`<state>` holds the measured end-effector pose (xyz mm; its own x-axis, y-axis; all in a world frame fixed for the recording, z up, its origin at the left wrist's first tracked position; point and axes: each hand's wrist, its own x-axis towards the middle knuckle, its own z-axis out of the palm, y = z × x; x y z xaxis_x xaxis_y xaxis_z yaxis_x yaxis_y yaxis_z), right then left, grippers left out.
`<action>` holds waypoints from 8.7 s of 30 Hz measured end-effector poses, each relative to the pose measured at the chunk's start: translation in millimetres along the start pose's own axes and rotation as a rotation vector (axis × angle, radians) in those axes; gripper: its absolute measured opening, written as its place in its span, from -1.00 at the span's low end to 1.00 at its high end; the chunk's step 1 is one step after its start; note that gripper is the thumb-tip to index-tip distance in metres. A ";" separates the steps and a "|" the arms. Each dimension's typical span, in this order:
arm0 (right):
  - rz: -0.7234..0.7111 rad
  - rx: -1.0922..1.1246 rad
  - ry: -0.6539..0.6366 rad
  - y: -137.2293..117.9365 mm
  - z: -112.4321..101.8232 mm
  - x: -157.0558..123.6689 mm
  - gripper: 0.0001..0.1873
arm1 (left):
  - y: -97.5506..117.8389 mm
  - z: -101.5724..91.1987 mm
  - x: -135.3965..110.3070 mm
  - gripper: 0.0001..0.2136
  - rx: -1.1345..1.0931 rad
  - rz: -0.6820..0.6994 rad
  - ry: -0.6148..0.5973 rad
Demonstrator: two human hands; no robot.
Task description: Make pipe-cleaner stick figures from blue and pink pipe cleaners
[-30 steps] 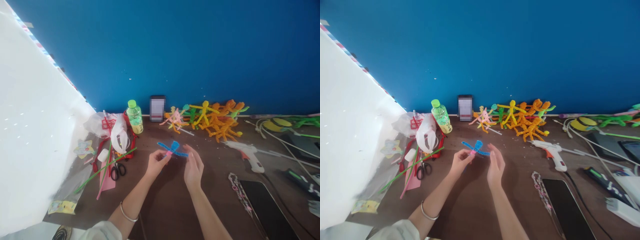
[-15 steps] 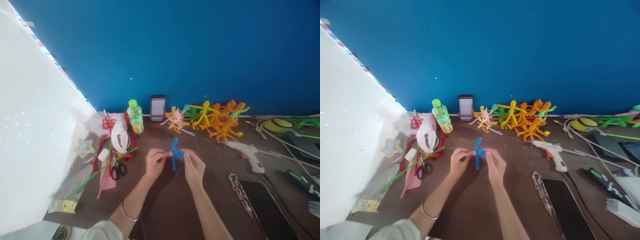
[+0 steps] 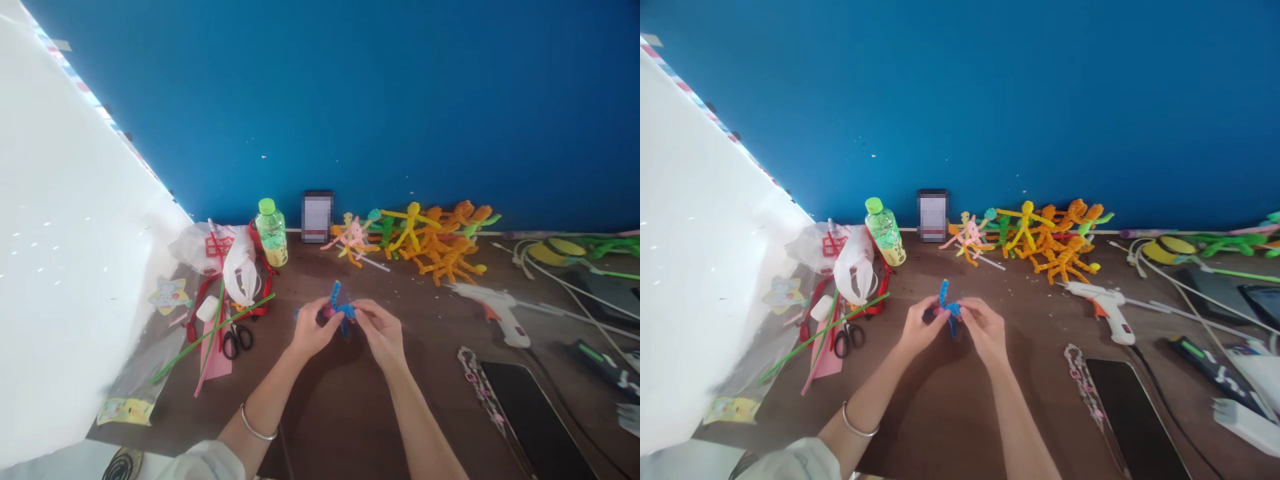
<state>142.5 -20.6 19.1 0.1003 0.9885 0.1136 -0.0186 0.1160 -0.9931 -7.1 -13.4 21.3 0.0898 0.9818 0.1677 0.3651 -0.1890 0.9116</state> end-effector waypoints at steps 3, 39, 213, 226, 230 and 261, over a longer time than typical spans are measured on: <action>-0.003 -0.012 -0.075 -2.5 -4.3 2.4 -0.88 | -0.3 -1.6 4.0 -0.81 -0.062 -0.033 -0.042; 0.057 -0.018 -0.063 -11.1 -14.4 2.2 -0.85 | -10.3 1.7 -0.1 -0.87 0.126 0.475 0.226; 0.165 0.180 -0.168 -9.2 -18.2 1.6 -0.87 | 8.7 -18.1 6.3 -0.72 -0.829 -0.515 -0.482; 0.157 0.214 -0.114 -3.4 -16.5 2.7 -0.69 | -1.4 -7.1 6.0 -0.68 -1.015 -0.544 -0.340; 0.158 0.049 -0.075 -5.8 -7.9 0.9 -0.68 | -8.2 -3.7 8.9 -0.64 -1.138 -0.560 -0.163; 0.177 -0.015 -0.057 4.0 18.8 -4.1 -0.71 | -14.7 3.6 7.3 -0.60 -0.970 -0.419 -0.066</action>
<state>123.2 -22.3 15.2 0.0398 0.9973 -0.0623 -0.0159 -0.0617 -0.9980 -8.5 -3.6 7.8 0.1885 0.9562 -0.2238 -0.5156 0.2903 0.8061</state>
